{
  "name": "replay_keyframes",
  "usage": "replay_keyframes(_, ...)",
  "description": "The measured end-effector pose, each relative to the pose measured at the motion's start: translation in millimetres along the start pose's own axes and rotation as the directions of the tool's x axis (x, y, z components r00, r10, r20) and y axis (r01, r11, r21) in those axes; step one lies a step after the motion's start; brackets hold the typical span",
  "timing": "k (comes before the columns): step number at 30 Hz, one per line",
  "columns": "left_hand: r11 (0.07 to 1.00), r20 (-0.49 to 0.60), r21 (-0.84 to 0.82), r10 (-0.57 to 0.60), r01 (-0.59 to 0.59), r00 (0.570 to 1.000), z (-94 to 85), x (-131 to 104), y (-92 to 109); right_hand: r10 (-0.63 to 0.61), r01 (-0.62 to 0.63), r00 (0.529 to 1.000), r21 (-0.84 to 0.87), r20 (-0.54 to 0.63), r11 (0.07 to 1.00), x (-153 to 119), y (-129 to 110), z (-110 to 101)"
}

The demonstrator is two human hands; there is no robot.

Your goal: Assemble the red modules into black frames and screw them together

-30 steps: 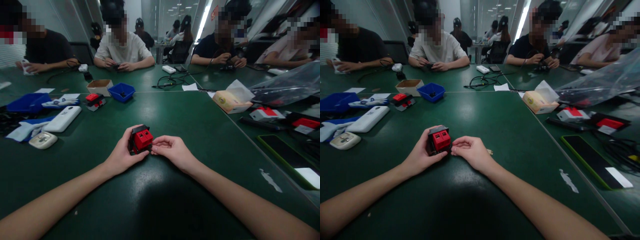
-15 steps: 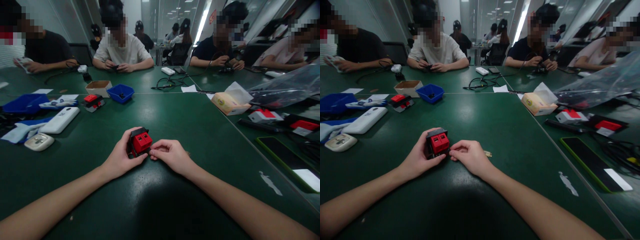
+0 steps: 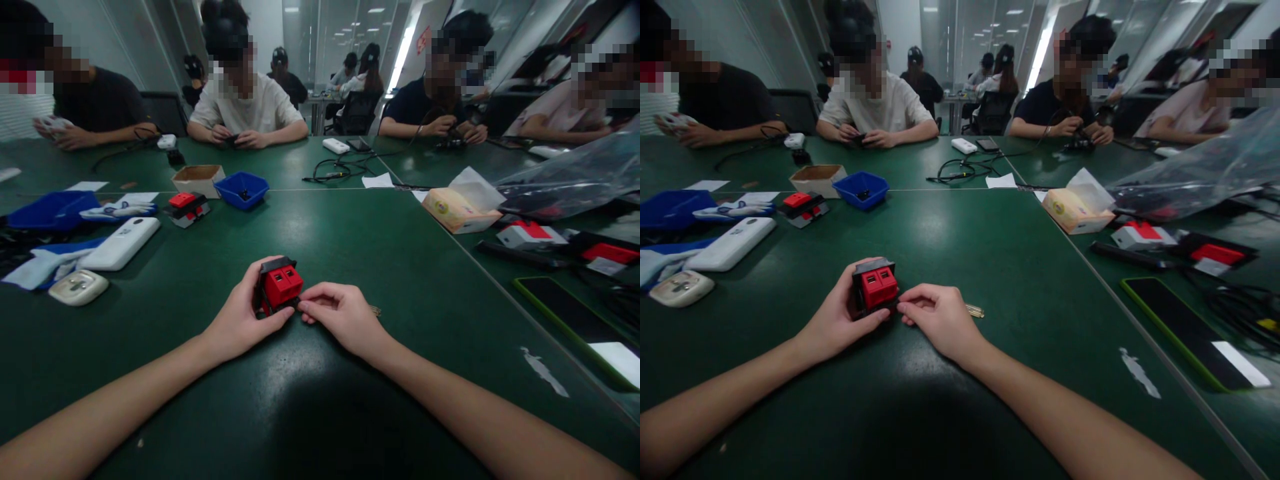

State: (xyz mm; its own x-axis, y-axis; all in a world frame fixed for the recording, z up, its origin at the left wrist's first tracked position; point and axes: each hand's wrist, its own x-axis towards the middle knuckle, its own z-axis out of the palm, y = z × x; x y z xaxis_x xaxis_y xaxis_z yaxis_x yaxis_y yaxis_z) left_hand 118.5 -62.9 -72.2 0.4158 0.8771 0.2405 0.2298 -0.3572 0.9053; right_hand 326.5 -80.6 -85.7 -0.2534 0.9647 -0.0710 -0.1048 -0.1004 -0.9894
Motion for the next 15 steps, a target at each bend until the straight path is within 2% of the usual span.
replay_keyframes(11,0.998,-0.009,0.010,-0.068,0.068,0.998,-2.5,0.4,3.9,-0.120,0.120,0.993,-0.108,0.009,0.987,-1.3,2.7,0.8)
replay_keyframes(15,0.994,-0.031,-0.053,-0.098,0.097,0.995,-1.7,-1.4,5.4,-0.302,0.298,0.953,-0.260,0.027,0.918,-4.4,0.7,2.8)
